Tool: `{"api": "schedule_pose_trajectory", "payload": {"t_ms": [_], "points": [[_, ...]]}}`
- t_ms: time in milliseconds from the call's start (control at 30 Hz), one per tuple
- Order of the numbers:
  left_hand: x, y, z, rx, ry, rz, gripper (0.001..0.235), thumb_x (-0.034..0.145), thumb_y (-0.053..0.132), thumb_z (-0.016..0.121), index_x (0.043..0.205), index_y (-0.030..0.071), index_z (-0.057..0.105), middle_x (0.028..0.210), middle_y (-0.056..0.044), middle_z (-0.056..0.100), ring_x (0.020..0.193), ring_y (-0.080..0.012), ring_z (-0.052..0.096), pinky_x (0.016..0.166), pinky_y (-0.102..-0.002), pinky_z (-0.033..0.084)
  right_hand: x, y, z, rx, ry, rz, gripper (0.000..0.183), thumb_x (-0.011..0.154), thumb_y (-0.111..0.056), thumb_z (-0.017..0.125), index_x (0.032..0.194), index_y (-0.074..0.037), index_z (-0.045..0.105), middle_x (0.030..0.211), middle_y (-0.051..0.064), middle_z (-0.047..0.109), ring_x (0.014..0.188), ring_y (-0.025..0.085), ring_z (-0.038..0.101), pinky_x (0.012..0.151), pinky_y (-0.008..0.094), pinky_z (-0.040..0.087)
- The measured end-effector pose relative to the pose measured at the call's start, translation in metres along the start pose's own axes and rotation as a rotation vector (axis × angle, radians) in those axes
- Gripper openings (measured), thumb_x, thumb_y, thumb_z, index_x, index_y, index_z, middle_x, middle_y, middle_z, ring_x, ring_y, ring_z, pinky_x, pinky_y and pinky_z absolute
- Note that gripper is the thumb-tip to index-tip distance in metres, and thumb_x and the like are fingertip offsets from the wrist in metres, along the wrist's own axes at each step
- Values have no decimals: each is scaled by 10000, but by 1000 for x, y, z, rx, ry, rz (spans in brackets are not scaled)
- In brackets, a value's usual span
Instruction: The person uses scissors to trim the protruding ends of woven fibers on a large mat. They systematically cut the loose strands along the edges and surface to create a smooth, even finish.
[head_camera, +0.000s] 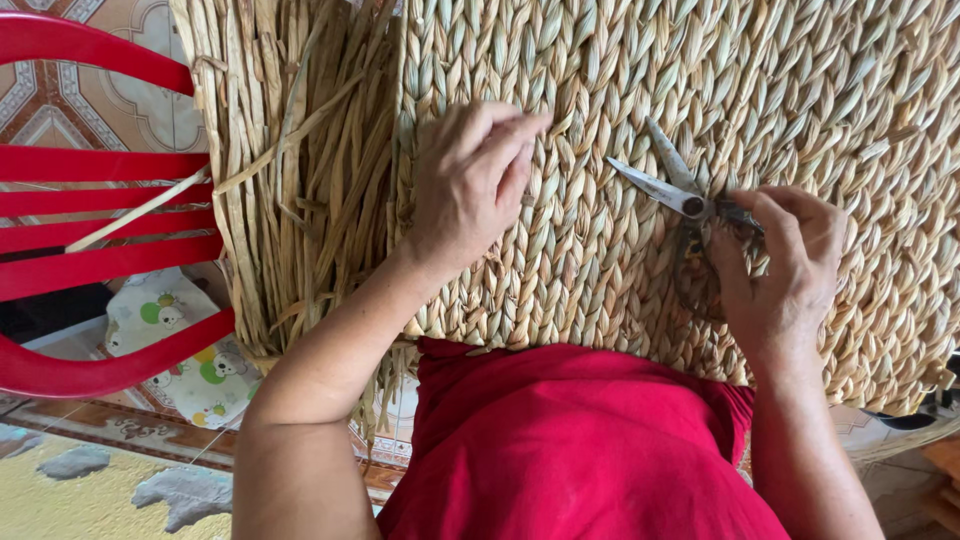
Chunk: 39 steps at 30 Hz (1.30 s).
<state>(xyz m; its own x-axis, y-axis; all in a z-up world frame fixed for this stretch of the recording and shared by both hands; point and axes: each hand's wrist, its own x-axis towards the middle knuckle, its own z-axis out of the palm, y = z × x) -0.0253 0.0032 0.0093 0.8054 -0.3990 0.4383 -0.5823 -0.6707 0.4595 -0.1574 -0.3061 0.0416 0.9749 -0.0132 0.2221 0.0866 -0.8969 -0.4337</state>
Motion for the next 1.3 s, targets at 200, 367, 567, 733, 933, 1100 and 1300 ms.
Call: {"api": "schedule_pose_trajectory", "payload": {"t_ms": [200,367,567,733,933,1100,1300], "points": [[-2,15,-5,153,-18,95,245,957,137,776,1199,128,740,1060,-15,604,952,-203,547,900,-366,462,-10,-11,-13,-55,-74,61,431,1012,-70,788,1409,-78,621,1288,174,574,1219,311,534,1030,422,480],[0,1,-5,-25,-56,0,175,1006,147,792,1168,173,734,1071,38,583,978,-151,541,895,-366,452,0,-14,-23,-48,-86,40,443,961,26,704,1387,-75,637,1253,161,609,1171,313,590,1010,439,510],[-6,22,-5,205,16,102,295,971,185,767,1256,130,713,1139,-21,592,1028,-203,531,888,-386,456,6,-10,-27,22,-118,44,448,959,-42,756,1388,-90,635,1196,144,623,1094,297,611,957,424,517],[-16,24,-5,163,-27,120,257,1017,187,763,1244,78,714,1162,-17,580,1083,-200,549,963,-376,485,2,-10,-26,-5,-134,17,503,944,-95,813,1411,-100,625,1228,154,618,1151,309,595,1003,428,504],[-15,15,0,46,13,63,352,989,325,796,1267,152,666,1068,7,570,948,-191,536,857,-362,454,-3,-6,-25,16,-153,24,535,962,-118,822,1451,-111,604,1271,152,613,1177,296,592,1012,413,513],[-4,28,11,151,86,55,304,953,354,793,1127,174,621,995,-9,561,930,-194,542,820,-367,459,5,-17,-35,52,-204,25,751,791,-207,890,1470,-112,586,1269,196,594,1188,335,569,989,449,517],[2,21,9,39,97,14,178,1004,188,762,980,148,591,914,7,550,831,-143,558,767,-320,469,-5,-5,-29,10,-178,91,549,911,-42,786,1426,-160,634,1193,124,645,1089,211,670,907,351,592]]}}
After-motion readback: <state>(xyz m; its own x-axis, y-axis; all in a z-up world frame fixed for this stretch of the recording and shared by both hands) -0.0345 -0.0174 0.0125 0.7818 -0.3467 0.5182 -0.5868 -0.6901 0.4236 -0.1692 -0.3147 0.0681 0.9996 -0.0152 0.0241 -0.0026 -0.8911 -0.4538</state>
